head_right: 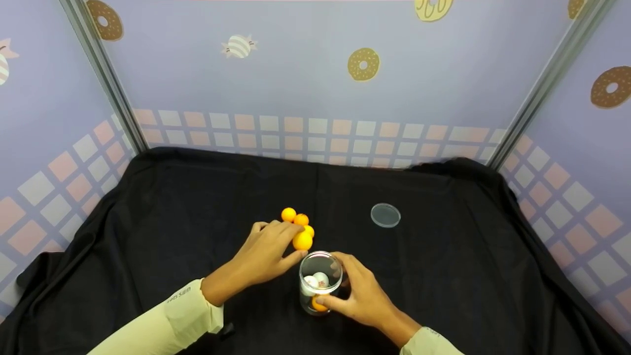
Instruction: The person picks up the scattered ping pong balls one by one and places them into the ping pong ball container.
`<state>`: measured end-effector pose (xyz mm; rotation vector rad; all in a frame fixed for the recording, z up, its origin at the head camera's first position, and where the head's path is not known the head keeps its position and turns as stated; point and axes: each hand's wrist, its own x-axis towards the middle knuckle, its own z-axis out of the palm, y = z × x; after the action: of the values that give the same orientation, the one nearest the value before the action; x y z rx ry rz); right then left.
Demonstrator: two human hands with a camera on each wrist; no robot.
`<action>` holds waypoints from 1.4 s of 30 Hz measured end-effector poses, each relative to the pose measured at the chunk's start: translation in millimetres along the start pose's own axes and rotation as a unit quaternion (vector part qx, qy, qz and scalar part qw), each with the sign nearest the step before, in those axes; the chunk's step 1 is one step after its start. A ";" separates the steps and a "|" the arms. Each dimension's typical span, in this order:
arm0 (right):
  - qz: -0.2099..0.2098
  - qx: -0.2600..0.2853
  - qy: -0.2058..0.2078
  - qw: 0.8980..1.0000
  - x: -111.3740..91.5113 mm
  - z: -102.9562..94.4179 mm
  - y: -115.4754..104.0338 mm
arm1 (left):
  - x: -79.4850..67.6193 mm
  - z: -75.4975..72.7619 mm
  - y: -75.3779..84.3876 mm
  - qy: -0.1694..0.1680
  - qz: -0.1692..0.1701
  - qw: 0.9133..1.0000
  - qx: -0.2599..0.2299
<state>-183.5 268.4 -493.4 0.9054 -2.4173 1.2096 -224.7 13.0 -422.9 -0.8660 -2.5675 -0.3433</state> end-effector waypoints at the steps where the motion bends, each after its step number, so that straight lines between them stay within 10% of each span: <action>1: 0.001 0.000 0.000 1.000 -0.1 -0.1 0.0 | -0.2 -1.2 1.4 0.000 0.002 1.000 0.000; 42: -0.003 -0.001 -0.008 1.000 -0.8 -0.5 -0.7 | -13.1 -15.1 40.4 0.001 0.079 0.997 0.026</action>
<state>-182.4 268.8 -493.1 0.9241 -2.4259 1.2027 -185.6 32.2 -411.3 -1.0422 -2.4748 -0.2299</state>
